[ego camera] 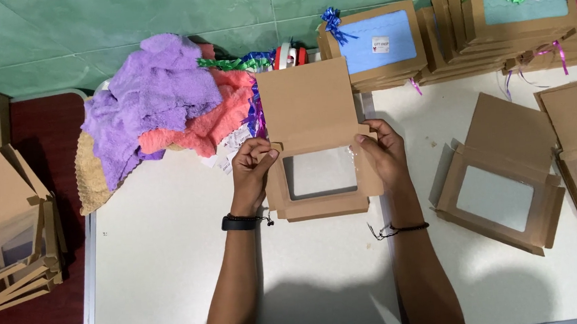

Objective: The person is assembling a small cardboard gift box by folding the pre-scored flaps and sides of a flat template.

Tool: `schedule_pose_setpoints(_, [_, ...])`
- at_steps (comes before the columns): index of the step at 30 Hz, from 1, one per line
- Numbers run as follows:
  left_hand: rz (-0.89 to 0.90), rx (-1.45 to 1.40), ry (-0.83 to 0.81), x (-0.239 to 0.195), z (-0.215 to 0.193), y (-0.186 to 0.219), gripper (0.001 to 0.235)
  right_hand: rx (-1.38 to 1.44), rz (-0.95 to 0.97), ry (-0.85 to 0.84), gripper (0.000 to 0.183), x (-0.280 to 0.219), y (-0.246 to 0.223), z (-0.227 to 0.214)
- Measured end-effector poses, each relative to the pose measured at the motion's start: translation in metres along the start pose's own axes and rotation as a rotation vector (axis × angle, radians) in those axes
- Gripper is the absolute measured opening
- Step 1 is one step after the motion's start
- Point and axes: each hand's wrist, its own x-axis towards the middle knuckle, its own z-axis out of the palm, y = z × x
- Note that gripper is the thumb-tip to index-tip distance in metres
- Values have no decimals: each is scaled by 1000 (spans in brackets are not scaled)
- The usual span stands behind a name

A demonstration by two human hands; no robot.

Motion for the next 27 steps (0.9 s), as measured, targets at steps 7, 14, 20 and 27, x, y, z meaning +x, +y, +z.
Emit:
schedule_pose_setpoints(7, [-12,18,44,-2,1,1,16,167,116,-22,29,-16,-26,15])
schedule_pose_setpoints(14, [-12,50,59,-1,3,6,15,131,78,11,25,-6,1,1])
schedule_pose_setpoints(20, [-21,55,69,-3,5,7,15,50,56,18,20,-12,-21,17])
schedule_pose_setpoints(27, [-19,93,40,-4,8,12,14,-54,27,13,15,-1,17,-7])
